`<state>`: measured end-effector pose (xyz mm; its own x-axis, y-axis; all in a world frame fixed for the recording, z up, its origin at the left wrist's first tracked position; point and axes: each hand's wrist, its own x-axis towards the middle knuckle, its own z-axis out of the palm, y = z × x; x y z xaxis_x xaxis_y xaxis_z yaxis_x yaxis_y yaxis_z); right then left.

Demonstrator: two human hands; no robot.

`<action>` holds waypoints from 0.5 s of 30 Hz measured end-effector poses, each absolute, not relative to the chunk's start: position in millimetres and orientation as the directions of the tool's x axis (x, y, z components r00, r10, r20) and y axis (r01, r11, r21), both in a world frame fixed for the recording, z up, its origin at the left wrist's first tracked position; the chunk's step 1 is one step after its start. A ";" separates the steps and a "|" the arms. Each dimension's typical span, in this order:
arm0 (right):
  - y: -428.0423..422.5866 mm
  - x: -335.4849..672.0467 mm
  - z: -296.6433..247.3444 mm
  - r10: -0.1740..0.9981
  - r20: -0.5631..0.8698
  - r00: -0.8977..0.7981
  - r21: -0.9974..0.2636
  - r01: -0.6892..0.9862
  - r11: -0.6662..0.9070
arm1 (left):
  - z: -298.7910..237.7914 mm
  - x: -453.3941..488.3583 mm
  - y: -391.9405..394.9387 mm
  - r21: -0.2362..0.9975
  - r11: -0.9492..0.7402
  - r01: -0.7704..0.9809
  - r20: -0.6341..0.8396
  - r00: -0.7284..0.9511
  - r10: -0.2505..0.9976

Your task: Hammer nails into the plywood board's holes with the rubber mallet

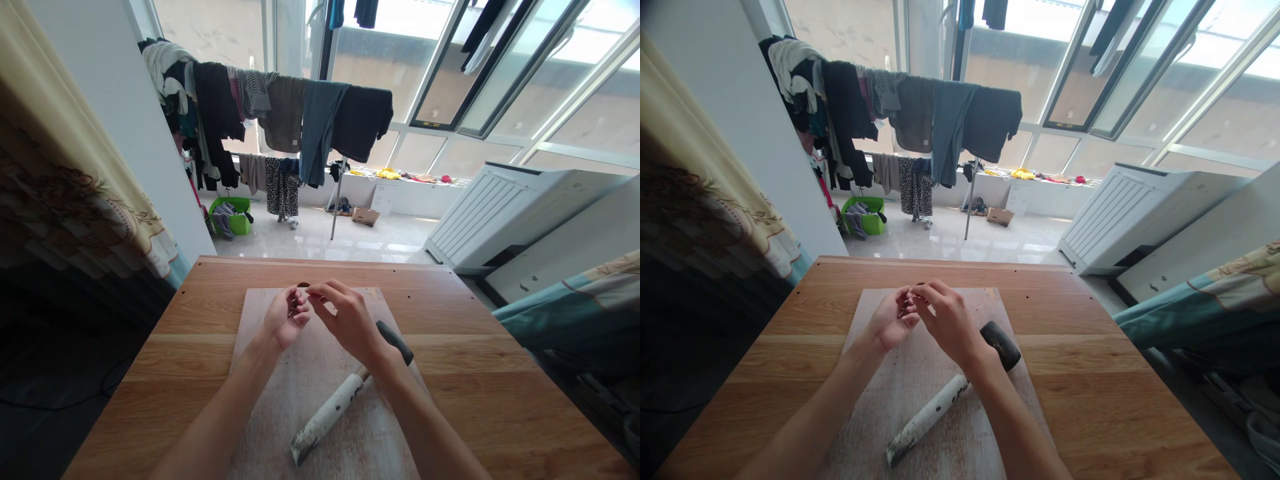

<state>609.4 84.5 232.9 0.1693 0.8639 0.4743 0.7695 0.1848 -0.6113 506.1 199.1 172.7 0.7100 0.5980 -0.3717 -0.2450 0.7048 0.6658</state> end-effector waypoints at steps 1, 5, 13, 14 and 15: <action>77.7 610.1 233.5 0.848 0.489 0.207 -0.631 0.755 0.179 | 173.5 505.0 198.2 0.742 0.645 -0.182 -0.347 0.719 0.602; 49.1 613.9 224.2 0.793 0.483 0.371 -0.720 0.684 0.119 | 175.1 503.9 189.8 0.965 0.255 0.062 -0.214 0.750 0.626; 2.1 611.3 196.3 0.771 0.405 0.492 -0.754 0.657 -0.024 | 182.4 497.4 175.3 0.924 -0.305 0.233 -0.029 0.835 0.550; -3.3 609.0 194.2 0.757 0.409 0.509 -0.747 0.664 -0.043 | 185.9 492.8 176.3 0.907 -0.353 0.229 -0.008 0.848 0.529; -9.0 606.5 191.6 0.739 0.417 0.529 -0.739 0.671 -0.062 | 190.1 487.3 177.9 0.887 -0.406 0.221 0.014 0.865 0.501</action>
